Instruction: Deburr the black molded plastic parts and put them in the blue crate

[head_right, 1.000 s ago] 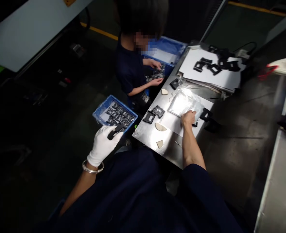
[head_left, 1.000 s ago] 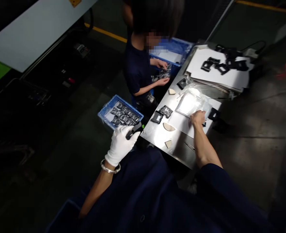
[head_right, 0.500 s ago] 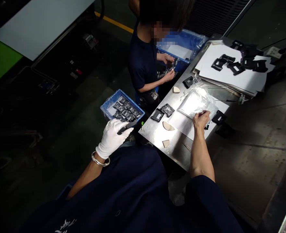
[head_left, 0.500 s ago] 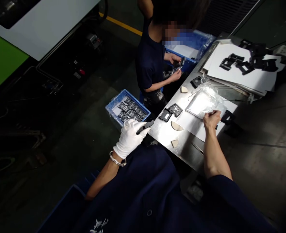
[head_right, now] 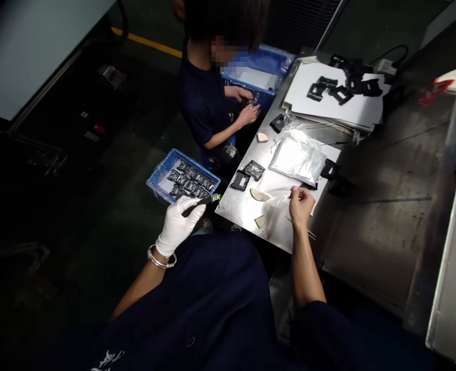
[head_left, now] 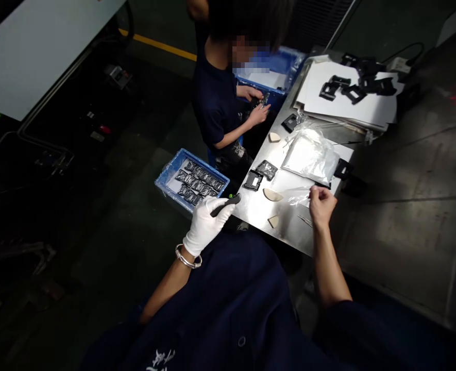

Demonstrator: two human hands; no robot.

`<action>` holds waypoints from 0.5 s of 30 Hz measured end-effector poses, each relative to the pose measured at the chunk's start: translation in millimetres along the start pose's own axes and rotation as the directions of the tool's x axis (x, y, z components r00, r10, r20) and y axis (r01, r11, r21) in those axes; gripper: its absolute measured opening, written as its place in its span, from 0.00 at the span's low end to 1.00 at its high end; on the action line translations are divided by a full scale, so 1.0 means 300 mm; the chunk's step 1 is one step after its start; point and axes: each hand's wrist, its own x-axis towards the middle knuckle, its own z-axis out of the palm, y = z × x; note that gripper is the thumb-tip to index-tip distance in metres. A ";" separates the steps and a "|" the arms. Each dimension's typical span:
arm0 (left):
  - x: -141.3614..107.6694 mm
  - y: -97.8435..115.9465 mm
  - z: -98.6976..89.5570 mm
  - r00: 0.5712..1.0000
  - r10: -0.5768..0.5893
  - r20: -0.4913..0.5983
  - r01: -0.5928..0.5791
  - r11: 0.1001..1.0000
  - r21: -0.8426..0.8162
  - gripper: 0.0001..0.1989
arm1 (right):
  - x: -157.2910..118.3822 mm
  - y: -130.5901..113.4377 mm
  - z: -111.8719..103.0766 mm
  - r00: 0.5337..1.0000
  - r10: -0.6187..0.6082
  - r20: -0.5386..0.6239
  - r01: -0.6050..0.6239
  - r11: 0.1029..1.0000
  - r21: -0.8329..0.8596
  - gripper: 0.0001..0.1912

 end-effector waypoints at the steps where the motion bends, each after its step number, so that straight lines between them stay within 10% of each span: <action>1: 0.000 -0.002 0.005 0.998 -0.053 0.014 0.054 0.996 -0.076 0.13 | -0.059 -0.007 -0.006 0.999 0.032 0.030 -0.033 0.998 0.058 0.17; 8: 0.008 0.022 0.029 0.947 -0.227 0.227 0.292 0.902 -0.318 0.14 | -0.404 -0.098 -0.002 0.939 0.176 0.295 -0.263 0.920 0.289 0.20; 15: 0.024 0.011 0.077 0.916 -0.145 0.375 0.260 0.924 -0.280 0.22 | -0.517 -0.192 -0.005 0.931 0.183 0.316 -0.298 0.882 0.365 0.16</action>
